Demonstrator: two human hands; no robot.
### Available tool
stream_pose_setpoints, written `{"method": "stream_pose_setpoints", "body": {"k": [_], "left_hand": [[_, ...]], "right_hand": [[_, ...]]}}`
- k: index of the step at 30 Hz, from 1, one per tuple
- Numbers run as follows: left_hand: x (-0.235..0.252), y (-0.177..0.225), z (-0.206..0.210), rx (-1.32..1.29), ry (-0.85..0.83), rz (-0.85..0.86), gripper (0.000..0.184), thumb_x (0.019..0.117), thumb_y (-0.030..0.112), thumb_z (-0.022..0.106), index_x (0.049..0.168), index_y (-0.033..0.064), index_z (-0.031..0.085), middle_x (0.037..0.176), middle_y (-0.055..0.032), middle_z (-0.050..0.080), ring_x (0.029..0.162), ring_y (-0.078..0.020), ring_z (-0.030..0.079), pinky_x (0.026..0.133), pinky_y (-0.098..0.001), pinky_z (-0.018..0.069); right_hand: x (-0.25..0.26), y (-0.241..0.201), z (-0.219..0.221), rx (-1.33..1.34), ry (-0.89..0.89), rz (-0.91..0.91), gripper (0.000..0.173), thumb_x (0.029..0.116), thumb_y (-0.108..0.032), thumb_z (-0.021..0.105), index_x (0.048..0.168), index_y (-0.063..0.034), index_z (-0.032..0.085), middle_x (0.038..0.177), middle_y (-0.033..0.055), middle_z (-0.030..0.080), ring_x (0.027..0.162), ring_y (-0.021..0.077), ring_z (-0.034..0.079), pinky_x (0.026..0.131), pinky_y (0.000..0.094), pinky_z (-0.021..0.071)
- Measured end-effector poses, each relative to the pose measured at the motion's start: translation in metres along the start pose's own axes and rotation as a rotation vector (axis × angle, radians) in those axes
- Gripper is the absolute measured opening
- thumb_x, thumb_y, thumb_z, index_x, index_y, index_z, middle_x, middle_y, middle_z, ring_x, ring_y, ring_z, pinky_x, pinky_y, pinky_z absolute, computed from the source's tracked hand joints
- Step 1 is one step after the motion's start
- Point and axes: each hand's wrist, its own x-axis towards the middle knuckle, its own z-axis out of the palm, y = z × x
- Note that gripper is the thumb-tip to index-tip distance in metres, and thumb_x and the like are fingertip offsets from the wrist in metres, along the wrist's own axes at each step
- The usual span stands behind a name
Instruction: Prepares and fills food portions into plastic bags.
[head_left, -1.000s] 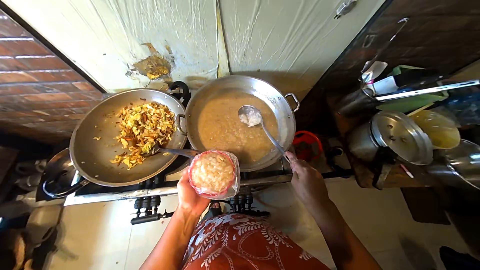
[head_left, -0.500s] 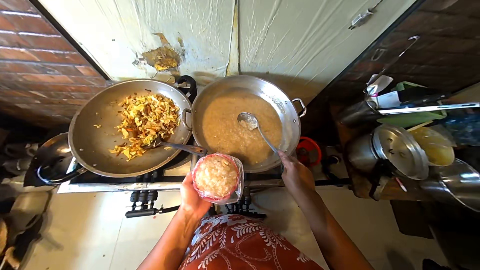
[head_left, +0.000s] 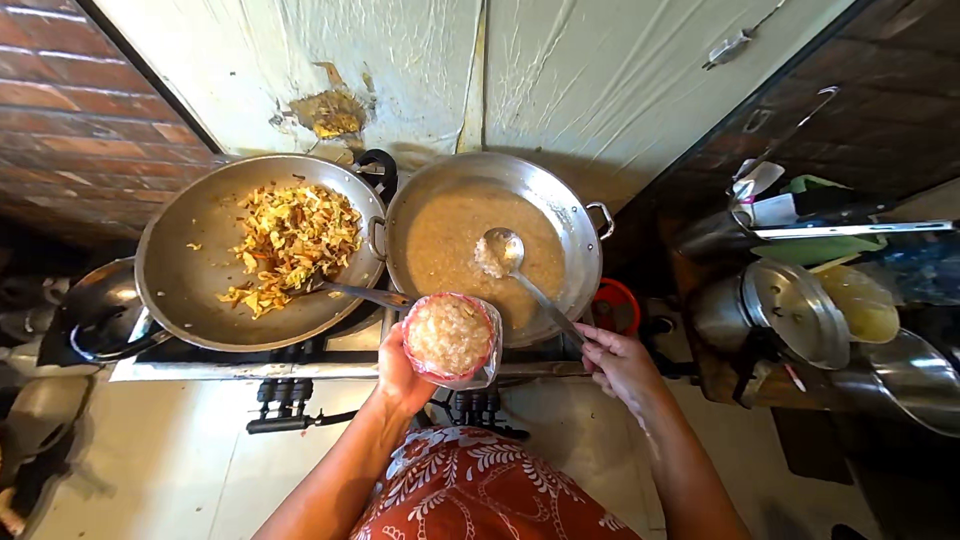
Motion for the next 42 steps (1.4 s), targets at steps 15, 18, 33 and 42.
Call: {"method": "stream_pose_setpoints", "body": {"k": [15,18,33,42], "left_hand": [[0.058,-0.012,0.059,0.043,-0.122,-0.014,0.06,0.1058,0.05,0.012,0.122,0.0144,0.057,0.108,-0.0137,0.069,0.101,-0.0296,0.067,0.085,-0.0532,0.0554],[0.059,-0.012,0.065,0.061,-0.142,0.005,0.059,0.1061,0.05,0.013,0.123,0.0157,0.058,0.109,-0.0125,0.069,0.101,-0.0286,0.067,0.084,-0.0519,0.0558],[0.056,-0.022,0.052,0.058,-0.07,-0.001,0.057,0.1055,0.051,0.015,0.126,0.016,0.056,0.113,-0.0154,0.068,0.103,-0.0337,0.067,0.083,-0.0577,0.0553],[0.01,0.007,0.02,0.051,0.002,0.119,0.06,0.1046,0.05,0.012,0.127,0.0144,0.054,0.115,-0.0162,0.067,0.106,-0.0334,0.067,0.086,-0.0602,0.0547]], "right_hand": [[-0.108,0.013,-0.01,-0.377,0.422,-0.787,0.036,0.104,-0.013,0.047,0.129,0.0055,0.065,0.092,0.0112,0.072,0.072,0.0063,0.063,0.067,0.0194,0.0553],[-0.104,0.03,0.0,-0.561,0.56,-0.89,0.037,0.1028,-0.011,0.043,0.125,0.0028,0.069,0.106,0.0162,0.076,0.084,0.0153,0.072,0.079,0.0263,0.0587],[-0.083,0.027,0.001,0.004,0.391,-0.712,0.038,0.1041,-0.014,0.048,0.134,0.0054,0.06,0.084,0.001,0.067,0.057,0.0004,0.053,0.048,0.0161,0.0467],[-0.003,0.022,0.003,-0.646,0.46,-0.352,0.038,0.1043,-0.012,0.05,0.139,-0.0192,0.066,0.125,0.0211,0.067,0.108,0.0399,0.068,0.086,0.0579,0.0564]]}}
